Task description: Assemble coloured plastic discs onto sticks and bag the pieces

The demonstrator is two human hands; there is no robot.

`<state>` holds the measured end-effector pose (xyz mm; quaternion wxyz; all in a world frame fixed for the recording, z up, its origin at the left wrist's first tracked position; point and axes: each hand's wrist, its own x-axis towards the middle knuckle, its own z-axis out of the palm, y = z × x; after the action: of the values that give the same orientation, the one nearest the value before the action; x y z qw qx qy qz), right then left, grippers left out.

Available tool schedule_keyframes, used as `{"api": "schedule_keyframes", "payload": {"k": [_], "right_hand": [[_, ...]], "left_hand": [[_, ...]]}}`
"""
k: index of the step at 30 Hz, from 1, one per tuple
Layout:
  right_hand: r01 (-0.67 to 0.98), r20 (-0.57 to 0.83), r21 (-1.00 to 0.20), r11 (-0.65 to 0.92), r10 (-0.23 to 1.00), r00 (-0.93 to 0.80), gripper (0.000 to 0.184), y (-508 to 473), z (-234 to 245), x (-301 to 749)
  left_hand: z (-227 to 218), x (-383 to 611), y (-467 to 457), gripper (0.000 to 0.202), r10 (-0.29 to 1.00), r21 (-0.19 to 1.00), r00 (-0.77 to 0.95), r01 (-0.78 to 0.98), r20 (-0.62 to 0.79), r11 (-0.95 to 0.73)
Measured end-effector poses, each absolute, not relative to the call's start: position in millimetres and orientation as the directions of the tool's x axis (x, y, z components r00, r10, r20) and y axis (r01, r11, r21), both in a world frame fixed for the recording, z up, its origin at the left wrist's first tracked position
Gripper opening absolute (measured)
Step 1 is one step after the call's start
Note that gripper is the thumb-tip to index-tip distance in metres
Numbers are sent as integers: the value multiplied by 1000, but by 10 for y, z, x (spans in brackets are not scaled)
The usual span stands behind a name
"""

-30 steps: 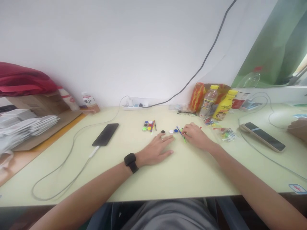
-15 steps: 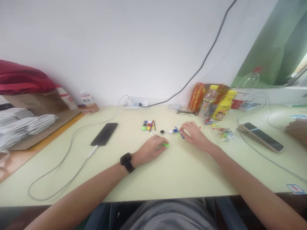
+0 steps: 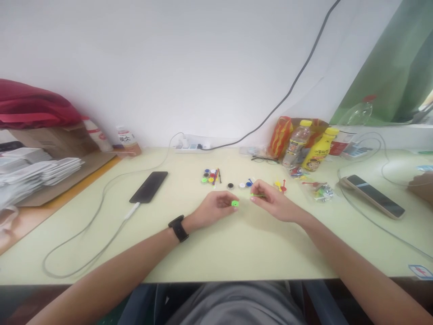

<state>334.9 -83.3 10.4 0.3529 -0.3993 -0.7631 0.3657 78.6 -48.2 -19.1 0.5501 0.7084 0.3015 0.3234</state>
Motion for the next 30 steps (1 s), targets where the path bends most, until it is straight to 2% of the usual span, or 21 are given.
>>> {"api": "schedule_keyframes", "payload": {"k": [4, 8, 14, 20, 26, 30], "right_hand": [[357, 240, -827, 434, 847, -474, 18, -899, 108, 3224], [347, 331, -806, 480, 851, -408, 21, -907, 30, 3093], [218, 340, -880, 423, 879, -334, 17, -871, -84, 3045], [175, 333, -901, 397, 892, -306, 19, -846, -98, 3099], [208, 332, -883, 421, 872, -359, 16, -874, -128, 3037], [315, 352, -829, 462, 869, -347, 15, -850, -128, 3043]], "left_hand": [[-163, 775, -486, 39, 758, 975, 638, 53, 133, -216], [-119, 778, -501, 42, 719, 963, 671, 30, 179, -268], [-152, 781, -481, 42, 714, 957, 674, 37, 189, -288], [-149, 791, -488, 43, 733, 955, 647, 26, 208, -294], [-116, 805, -515, 35, 723, 965, 657, -25, 212, -260], [-138, 795, -500, 33, 745, 946, 617, 7, 251, -324]]}}
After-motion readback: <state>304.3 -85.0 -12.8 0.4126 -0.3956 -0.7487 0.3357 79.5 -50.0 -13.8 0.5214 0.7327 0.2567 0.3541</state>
